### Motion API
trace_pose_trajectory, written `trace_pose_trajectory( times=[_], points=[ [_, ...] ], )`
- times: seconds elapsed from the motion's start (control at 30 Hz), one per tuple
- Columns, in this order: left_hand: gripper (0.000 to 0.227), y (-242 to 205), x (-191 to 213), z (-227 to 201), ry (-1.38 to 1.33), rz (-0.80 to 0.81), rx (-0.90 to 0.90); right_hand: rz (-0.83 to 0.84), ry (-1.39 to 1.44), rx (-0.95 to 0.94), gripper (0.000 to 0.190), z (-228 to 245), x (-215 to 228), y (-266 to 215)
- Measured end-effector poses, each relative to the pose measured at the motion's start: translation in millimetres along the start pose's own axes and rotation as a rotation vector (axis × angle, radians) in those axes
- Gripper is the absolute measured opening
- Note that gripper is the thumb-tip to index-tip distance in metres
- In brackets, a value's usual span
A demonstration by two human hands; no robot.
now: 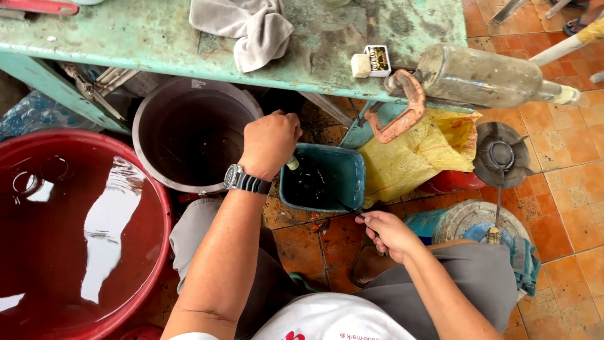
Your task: Cutting glass bottles by rotating them against a heated wire and then dipping them in water to create a thermal shock break.
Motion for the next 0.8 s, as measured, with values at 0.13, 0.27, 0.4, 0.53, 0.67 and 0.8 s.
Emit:
trace_pose_trajectory(
  times=[0.13,0.27,0.4,0.53,0.67,0.8],
  points=[
    [0.012,-1,0,6,-0.013,-0.007,-0.005,0.006,0.083,0.011,0.034,-21,11,-12],
    [0.015,-1,3,8,0.025,-0.015,0.007,0.018,0.157,0.026,0.033,-35,22,-28],
    [0.018,1,-4,18,-0.040,0.142,0.097,0.005,0.186,-0.032,0.041,-16,34,-70],
    [0.019,-4,-4,21,-0.027,0.168,0.085,-0.021,0.264,0.013,0.045,-24,64,-91],
    [0.020,-4,-1,22,0.004,0.263,0.120,-0.074,0.347,0.036,0.046,-32,101,-112],
    [0.022,-4,-8,23,0.047,0.309,0.125,-0.151,0.392,0.058,0.042,-34,133,-133]
  ],
)
Point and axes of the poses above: each hand's wrist, its own y-axis towards the middle knuckle, its own x-axis out of the back of the hand, z = x × y, the point moved 1 cm from there along y, towards the middle knuckle, and after that the axes turned 6 degrees about -z, right-handed, at the moved point
